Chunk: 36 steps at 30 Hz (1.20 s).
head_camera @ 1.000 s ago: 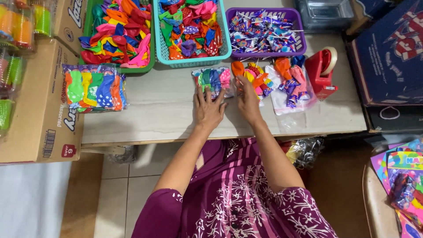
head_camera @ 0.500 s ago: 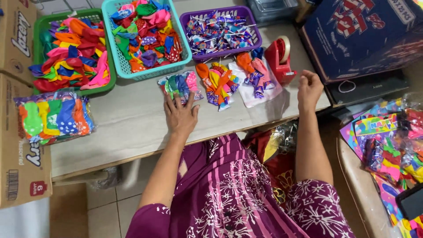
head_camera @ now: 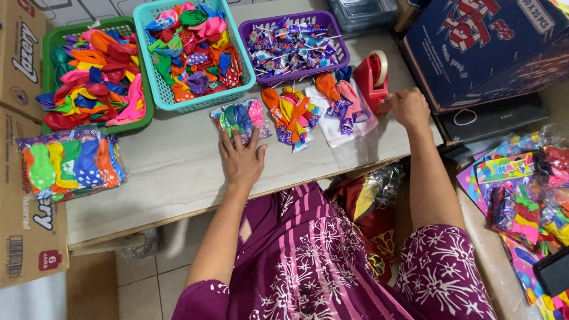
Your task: Sorting and arranging small plastic-wrapped sets of balloons on a table in a retail environment.
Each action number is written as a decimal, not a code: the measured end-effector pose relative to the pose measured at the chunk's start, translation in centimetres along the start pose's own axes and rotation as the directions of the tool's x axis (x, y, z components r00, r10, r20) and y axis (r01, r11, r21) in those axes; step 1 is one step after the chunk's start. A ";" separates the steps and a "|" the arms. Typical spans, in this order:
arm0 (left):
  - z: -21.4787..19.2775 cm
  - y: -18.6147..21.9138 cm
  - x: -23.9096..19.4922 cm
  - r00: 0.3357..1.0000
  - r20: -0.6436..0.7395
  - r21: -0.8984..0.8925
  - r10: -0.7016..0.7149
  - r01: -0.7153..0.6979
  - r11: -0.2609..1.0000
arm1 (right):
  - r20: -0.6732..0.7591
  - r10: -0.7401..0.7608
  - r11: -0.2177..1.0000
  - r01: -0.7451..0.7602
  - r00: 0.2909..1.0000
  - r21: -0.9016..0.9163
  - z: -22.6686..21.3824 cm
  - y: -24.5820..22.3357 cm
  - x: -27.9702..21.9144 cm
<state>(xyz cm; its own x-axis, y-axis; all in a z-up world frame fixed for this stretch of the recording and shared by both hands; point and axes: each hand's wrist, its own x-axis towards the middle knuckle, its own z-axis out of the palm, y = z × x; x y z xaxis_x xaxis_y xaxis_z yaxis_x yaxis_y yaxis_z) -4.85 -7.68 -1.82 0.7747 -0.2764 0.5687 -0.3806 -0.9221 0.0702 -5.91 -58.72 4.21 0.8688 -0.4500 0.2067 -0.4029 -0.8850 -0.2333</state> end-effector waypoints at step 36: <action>-0.7 0.2 0.1 0.992 0.120 -0.020 -0.034 0.036 0.999 | 0.047 0.129 0.426 -0.098 0.991 0.899 -2.7 -3.2 -3.7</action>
<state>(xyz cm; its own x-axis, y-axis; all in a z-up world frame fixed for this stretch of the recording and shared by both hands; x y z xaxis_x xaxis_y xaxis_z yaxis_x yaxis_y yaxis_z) -5.24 -7.67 -1.19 0.8422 -0.2758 0.4633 -0.3623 -0.9259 0.1074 -8.64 -54.54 6.70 0.8222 -0.5542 0.1296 0.0019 -0.2251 -0.9743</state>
